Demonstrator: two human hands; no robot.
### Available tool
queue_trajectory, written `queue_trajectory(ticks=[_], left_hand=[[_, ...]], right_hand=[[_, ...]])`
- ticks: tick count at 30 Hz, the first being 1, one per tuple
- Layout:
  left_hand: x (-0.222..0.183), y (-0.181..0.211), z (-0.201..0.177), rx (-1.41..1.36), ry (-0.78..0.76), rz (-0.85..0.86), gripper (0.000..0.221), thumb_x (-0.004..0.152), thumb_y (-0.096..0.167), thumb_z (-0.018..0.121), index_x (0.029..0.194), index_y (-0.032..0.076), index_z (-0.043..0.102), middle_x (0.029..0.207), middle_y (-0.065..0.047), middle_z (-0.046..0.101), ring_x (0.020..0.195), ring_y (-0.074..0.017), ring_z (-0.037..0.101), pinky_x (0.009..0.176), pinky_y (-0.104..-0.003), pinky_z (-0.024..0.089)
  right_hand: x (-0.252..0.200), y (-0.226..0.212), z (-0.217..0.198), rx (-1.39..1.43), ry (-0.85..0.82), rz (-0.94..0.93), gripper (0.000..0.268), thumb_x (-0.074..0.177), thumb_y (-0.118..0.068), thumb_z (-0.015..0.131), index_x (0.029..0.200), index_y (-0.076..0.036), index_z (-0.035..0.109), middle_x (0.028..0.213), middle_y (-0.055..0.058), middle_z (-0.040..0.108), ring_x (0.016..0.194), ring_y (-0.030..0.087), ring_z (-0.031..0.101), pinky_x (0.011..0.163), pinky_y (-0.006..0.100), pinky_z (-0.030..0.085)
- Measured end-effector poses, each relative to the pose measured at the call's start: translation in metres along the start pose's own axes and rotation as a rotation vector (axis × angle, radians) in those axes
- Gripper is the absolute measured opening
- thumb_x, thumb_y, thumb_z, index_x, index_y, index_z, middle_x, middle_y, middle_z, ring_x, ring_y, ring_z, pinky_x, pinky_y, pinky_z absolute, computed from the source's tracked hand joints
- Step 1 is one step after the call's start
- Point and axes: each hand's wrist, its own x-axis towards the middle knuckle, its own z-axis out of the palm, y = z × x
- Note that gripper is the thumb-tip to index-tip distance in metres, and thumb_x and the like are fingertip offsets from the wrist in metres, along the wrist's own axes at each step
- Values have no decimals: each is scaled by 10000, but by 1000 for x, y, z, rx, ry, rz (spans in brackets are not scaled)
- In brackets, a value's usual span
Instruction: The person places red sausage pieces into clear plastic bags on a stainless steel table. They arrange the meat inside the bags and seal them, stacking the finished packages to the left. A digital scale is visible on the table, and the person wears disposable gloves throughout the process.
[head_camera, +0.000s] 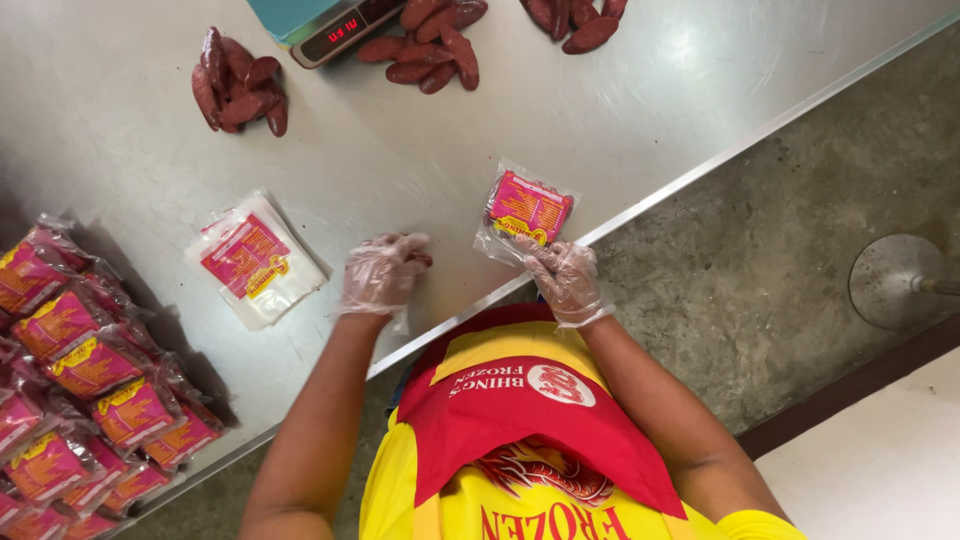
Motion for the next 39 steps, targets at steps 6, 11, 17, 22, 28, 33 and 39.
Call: queue_trajectory(ticks=[6,11,17,22,28,33,39], left_hand=[[-19,-16,14,329,1,194,570,890,302,681,1398,58,590,1238,-160,668,1059,-343,654,869,-445,531],[-15,-23,56,-406,67,12,307,1069,157,499,1314,65,660,1092,-104,739,947,-218,703,830,-328,547],[-10,42,59,-1091,-310,-515,419,915,156,723,1281,-34,652,878,-33,757,697,-84,673,639,-253,545],[3,92,56,-1392,-328,-545,376,943,121,602,1311,48,621,1012,-29,744,857,-69,683,758,-211,559],[43,121,76,-1564,-260,-552,102,999,119,598,1054,80,675,938,8,673,829,-58,609,743,-207,537],[61,110,123,-1298,-204,-584,271,1053,278,613,943,33,648,775,-45,627,634,-115,533,570,-293,444],[34,66,47,-673,-385,-285,316,922,258,703,1224,176,665,1032,-83,753,885,-211,719,787,-353,579]], right_hand=[[-1,-4,8,-141,11,94,537,879,-127,712,1411,-168,648,802,178,709,651,310,675,656,452,528],[-1,-3,11,-188,53,75,573,848,-63,679,1411,-167,656,850,187,718,699,339,675,694,467,530],[-1,0,12,-156,61,33,401,928,-144,711,1325,-205,705,901,159,733,754,316,689,695,439,553],[-1,-6,5,128,14,212,386,951,-152,700,1326,-242,702,927,115,742,734,237,699,650,394,567],[-1,-5,1,231,33,105,395,982,-134,677,1359,-252,682,1053,114,752,855,221,736,723,386,591],[-1,-5,-4,-31,-1,49,354,955,-137,720,1302,-206,738,950,136,725,792,287,694,703,425,544],[-1,-9,2,236,35,137,354,963,-116,686,1305,-200,716,964,125,735,770,242,710,671,365,563]])
